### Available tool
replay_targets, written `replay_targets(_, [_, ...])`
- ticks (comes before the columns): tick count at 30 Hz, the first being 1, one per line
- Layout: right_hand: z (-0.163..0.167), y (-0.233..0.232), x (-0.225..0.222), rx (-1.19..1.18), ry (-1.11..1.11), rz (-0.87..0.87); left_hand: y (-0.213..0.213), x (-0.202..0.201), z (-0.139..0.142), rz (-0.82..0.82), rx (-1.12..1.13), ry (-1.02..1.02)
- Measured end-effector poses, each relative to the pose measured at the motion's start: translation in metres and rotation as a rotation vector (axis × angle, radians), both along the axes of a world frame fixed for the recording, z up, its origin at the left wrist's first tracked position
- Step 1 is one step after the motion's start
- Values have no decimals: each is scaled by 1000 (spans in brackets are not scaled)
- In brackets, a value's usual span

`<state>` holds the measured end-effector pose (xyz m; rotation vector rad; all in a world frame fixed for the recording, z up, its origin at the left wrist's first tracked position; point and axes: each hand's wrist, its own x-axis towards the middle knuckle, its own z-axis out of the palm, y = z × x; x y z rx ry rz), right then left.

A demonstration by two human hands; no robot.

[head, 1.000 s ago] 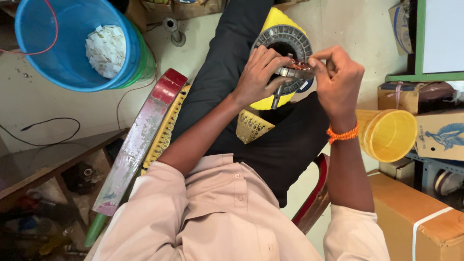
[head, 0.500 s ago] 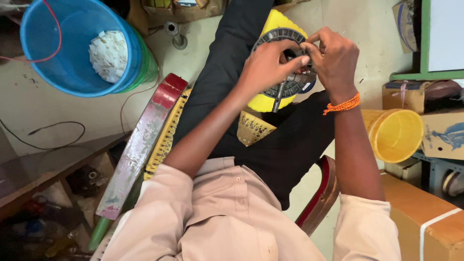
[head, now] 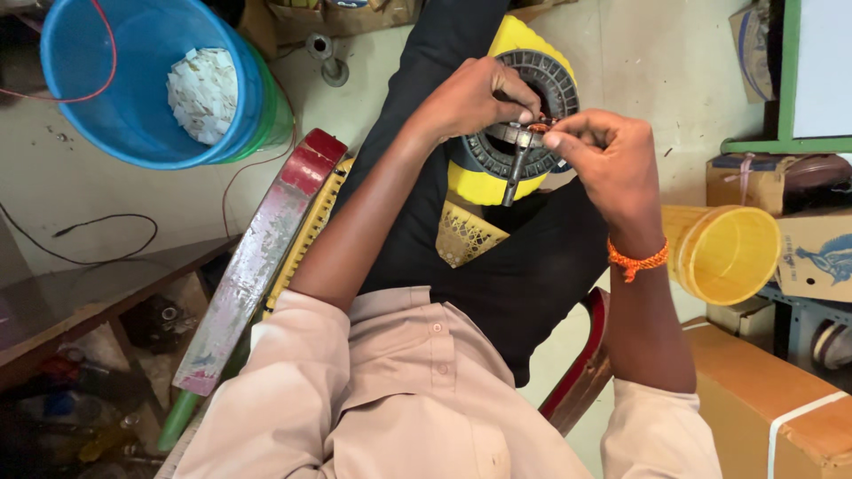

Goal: The person sits cross-legged and winds copper wire by hand into the slots of a motor stator resting on their lap. They repeatedly insert and tuck the wire into successive slots, rotating the stator as needed to continue the winding process.

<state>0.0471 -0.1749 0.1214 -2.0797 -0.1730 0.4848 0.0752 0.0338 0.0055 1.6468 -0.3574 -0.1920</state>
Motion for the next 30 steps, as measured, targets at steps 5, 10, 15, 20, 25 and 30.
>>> replay_targets(5, [5,6,-15,-88,-11,19,-3,2,-1,-3,-28,36])
replay_targets(10, [-24,8,-45,-316,-567,243,-4,3,0,-6,-29,-30])
replay_targets(15, [-58,0,-65,-557,-687,343,-6,-16,12,85,-80,-86])
replay_targets(20, [-51,-27,-71,-401,-641,298,-20,-63,12,316,91,-441])
replay_targets(25, [-18,-39,-67,-341,-591,151,-31,-63,-10,427,139,-524])
replay_targets(30, [2,-33,-51,-324,-593,56,-33,-63,-19,425,154,-552])
